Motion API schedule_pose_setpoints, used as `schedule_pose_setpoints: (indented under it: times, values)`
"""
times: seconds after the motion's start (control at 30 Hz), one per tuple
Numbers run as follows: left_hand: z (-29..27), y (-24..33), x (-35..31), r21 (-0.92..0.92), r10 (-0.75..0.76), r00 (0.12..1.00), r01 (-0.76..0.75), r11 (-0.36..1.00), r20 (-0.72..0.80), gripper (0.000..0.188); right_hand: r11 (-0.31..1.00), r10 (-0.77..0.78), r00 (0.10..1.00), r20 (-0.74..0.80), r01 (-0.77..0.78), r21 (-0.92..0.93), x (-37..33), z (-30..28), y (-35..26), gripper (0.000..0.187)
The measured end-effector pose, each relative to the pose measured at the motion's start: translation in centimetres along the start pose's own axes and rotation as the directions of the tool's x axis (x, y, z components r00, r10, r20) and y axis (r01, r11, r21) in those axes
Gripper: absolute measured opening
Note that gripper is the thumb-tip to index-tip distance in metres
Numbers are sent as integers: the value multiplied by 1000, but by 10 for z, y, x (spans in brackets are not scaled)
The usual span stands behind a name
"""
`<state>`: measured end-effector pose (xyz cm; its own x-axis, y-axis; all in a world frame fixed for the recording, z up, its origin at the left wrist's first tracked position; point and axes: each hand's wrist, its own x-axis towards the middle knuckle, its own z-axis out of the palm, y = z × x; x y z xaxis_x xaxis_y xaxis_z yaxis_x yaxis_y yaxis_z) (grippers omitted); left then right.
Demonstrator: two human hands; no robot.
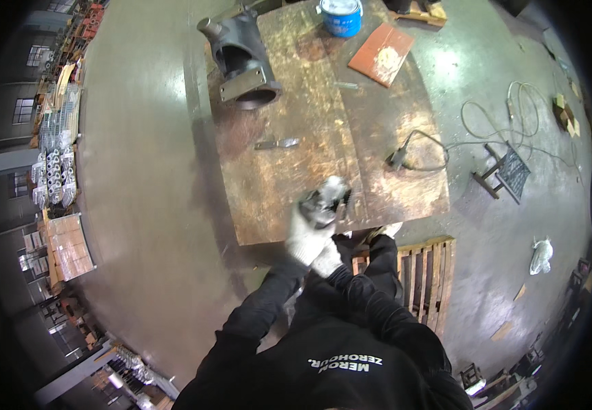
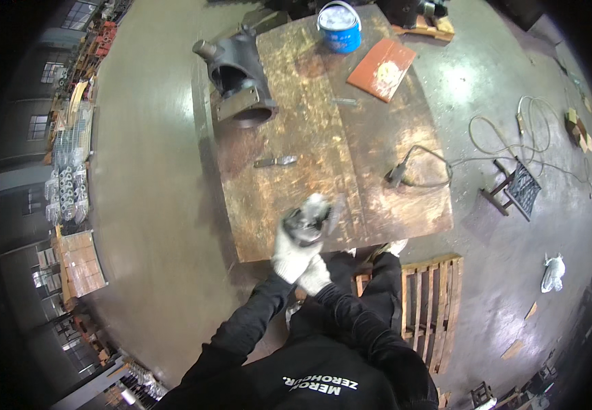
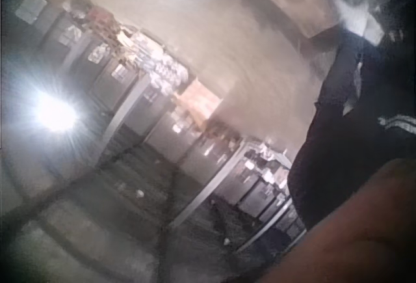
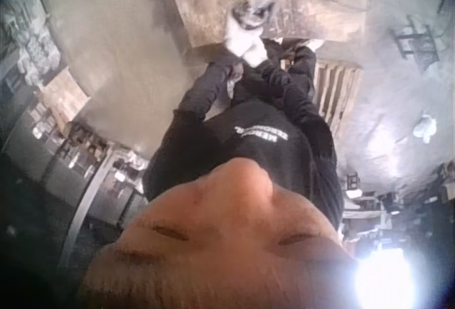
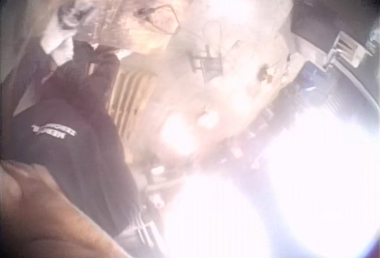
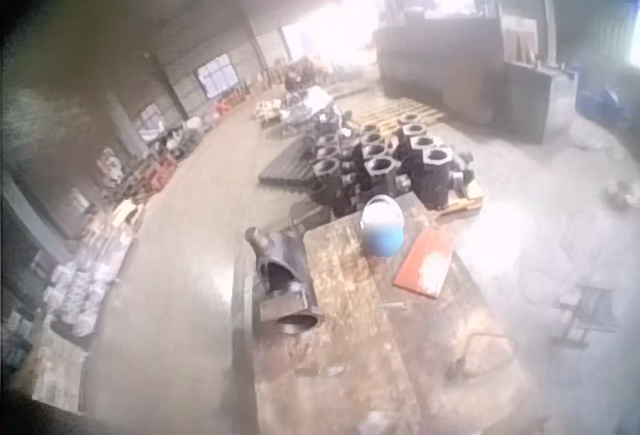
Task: The person places a metal part on a workbench, then walks to a storage area to retrieve a wire brush. After returning to the workbench, they attach the wire brush to an angle grinder and tighten it with a wrench.
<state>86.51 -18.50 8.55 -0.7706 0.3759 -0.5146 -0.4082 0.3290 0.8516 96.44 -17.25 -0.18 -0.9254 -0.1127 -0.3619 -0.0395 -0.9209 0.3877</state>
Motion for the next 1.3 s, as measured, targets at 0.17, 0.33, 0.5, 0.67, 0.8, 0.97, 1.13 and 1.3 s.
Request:
schedule_pose_setpoints:
  times: [0.17, 0.33, 0.5, 0.67, 0.8, 0.97, 1.13, 1.3]
  values:
    - [-33, 44, -60, 33, 227, 966, -232, 972, 120, 103, 516, 96, 995, -22, -69, -854, -18, 59, -1, 65]
    - [-84, 97, -91, -115, 19, 951, 18, 993, 310, 95, 198, 455, 890, 12, -89, -976, -46, 127, 23, 43]
    - [-109, 104, -115, -378, -15, 926, 169, 910, 377, 87, -239, 535, 807, -251, -141, -961, -53, 137, 14, 48]
    - [-78, 69, -114, -351, -14, 938, 143, 925, 347, 44, -54, 613, 787, -69, -45, -998, -67, 125, -4, 64]
    - [-45, 47, -86, -392, -147, 943, 261, 882, 298, 44, 87, 594, 788, -160, -261, -961, -89, 121, -11, 51]
    - [-49, 52, -108, -461, -432, 897, 425, 779, 98, 54, 396, 759, 643, -102, -579, -712, -101, 110, 22, 38]
    - [-66, 68, -162, -353, -213, 922, 91, 931, -322, 51, 279, 652, 738, -171, -443, -852, -99, 106, 63, 39]
    - [-69, 75, -204, -312, 29, 867, -210, 926, -498, 42, 7, 757, 617, -218, -341, -940, -100, 129, 66, 43]
